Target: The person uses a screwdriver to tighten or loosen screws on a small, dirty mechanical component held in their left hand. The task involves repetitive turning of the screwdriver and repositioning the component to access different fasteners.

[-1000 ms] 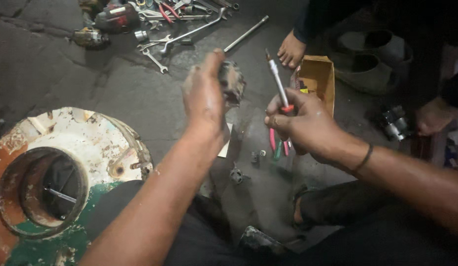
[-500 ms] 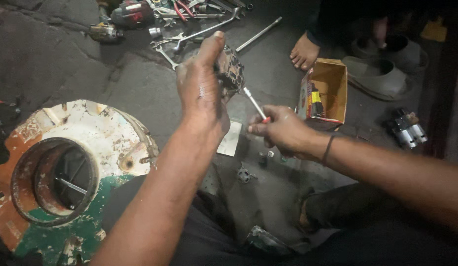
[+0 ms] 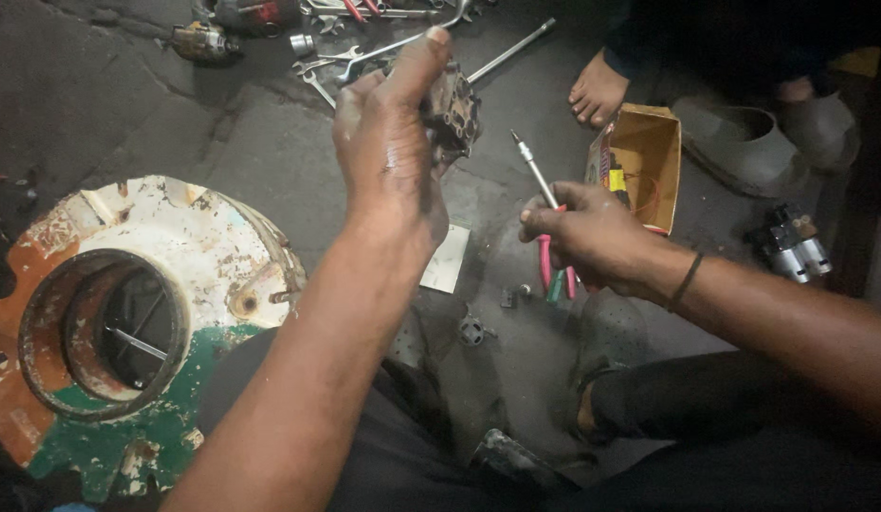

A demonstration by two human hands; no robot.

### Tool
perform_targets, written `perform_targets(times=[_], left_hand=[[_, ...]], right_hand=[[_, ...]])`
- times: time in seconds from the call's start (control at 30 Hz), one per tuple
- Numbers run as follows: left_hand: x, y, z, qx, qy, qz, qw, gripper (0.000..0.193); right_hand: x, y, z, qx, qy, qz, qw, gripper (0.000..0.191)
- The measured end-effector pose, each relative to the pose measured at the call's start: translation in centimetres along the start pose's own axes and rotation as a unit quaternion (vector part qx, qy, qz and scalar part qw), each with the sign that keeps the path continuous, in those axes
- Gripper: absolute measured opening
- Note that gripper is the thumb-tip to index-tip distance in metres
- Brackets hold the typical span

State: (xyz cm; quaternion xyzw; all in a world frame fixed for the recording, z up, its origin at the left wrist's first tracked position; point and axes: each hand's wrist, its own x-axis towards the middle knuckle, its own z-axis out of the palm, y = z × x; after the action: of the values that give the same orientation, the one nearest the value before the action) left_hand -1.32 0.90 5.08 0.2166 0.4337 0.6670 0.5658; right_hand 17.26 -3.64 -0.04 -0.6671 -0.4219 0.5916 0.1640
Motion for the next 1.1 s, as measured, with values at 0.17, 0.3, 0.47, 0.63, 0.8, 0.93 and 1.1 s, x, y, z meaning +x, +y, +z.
perform_targets(times=[0.17, 0.3, 0.47, 0.63, 0.8, 0.93, 1.1], left_hand=[[0.0, 0.4, -0.2, 0.004, 0.029, -0.008, 1.0, 0.04], [-0.4, 1.1, -0.1, 0.02, 0.024, -0.017, 0.999, 0.049], [-0.9, 2.2, -0.4, -0.014, -0.019, -0.072, 0.997, 0.052], [-2.3, 3.7, -0.6, -0.063, -0.046, -0.076, 0.994, 0.043], [-6.1, 6.3, -1.6, -0.109, 0.004, -0.06, 0.992, 0.033], [-7.8, 7.7, -4.9, -0.129, 0.107, -0.063, 0.984, 0.035], [-6.1, 6.5, -10.9, -0.274, -0.014, -0.179, 0.945, 0.038]], right_hand=[[0.2, 0.0, -0.3, -0.013, 0.007, 0.0, 1.0, 0.03], [1.3, 0.0, -0.6, -0.021, -0.001, 0.03, 0.999, 0.035], [5.4, -0.4, 0.1, -0.157, 0.017, -0.016, 0.987, 0.035], [9.9, -1.2, 3.5, -0.147, 0.102, -0.037, 0.983, 0.029], [13.8, -1.4, 6.7, -0.332, 0.106, -0.012, 0.937, 0.033], [17.8, 0.0, 9.0, -0.36, 0.103, -0.034, 0.927, 0.034], [23.6, 1.7, 11.5, -0.357, 0.106, -0.065, 0.926, 0.033]])
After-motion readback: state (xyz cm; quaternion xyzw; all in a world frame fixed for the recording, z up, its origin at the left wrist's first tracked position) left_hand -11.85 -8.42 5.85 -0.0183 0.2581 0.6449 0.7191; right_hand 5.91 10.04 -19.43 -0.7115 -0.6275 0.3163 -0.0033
